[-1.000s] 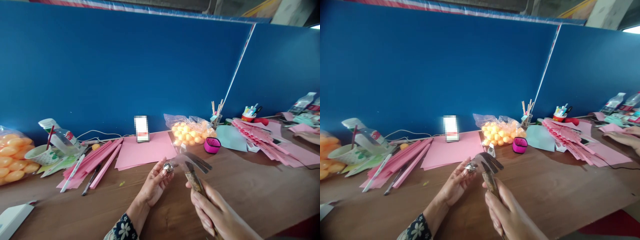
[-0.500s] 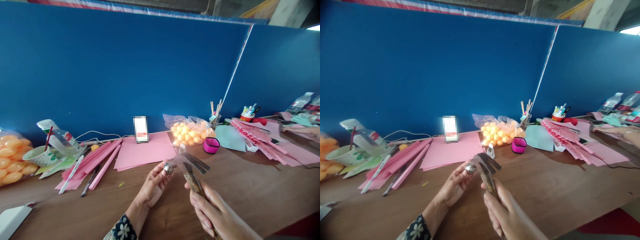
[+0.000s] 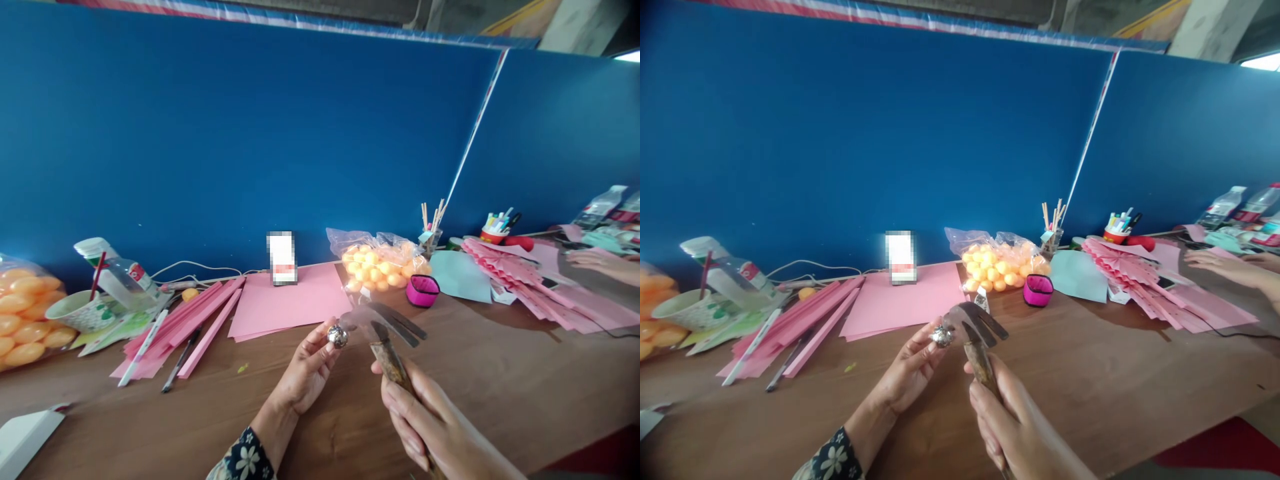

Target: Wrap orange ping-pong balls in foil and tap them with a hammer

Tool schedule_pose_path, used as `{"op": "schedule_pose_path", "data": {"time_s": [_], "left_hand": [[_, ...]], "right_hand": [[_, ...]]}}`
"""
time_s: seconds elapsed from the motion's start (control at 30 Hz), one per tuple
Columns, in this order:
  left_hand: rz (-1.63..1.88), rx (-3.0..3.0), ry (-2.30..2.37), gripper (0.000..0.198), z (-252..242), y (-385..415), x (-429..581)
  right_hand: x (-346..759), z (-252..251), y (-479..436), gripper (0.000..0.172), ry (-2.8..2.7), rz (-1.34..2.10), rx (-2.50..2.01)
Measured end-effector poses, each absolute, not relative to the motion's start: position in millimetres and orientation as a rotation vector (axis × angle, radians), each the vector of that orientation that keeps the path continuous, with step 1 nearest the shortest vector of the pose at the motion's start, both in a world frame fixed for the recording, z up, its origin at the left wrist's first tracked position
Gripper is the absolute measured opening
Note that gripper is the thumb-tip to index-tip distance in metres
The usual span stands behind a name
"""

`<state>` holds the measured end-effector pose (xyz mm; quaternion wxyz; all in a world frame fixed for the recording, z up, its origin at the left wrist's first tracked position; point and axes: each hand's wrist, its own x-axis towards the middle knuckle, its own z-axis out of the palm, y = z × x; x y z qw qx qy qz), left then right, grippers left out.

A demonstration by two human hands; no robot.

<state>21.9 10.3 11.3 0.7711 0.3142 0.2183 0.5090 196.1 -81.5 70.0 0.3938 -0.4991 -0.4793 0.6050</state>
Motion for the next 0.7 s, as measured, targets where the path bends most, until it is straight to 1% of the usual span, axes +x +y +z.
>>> {"op": "schedule_pose_path", "data": {"time_s": [0.47, 0.57, 0.7], "left_hand": [[1.119, 0.773, 0.523, 0.047, 12.4, 10.4, 24.9], [1.113, 0.789, 0.514, 0.045, 13.5, 10.6, 24.9], [1.12, 0.791, 0.528, 0.038, 13.0, 10.5, 24.9]], "right_hand": [[194.5, 64.6, -80.4, 0.05, -1.243, 1.545, -1.325], [194.7, 64.6, -81.2, 0.052, -1.225, 1.537, -1.321], [194.7, 65.2, -82.6, 0.053, -1.203, 1.541, -1.323]]}}
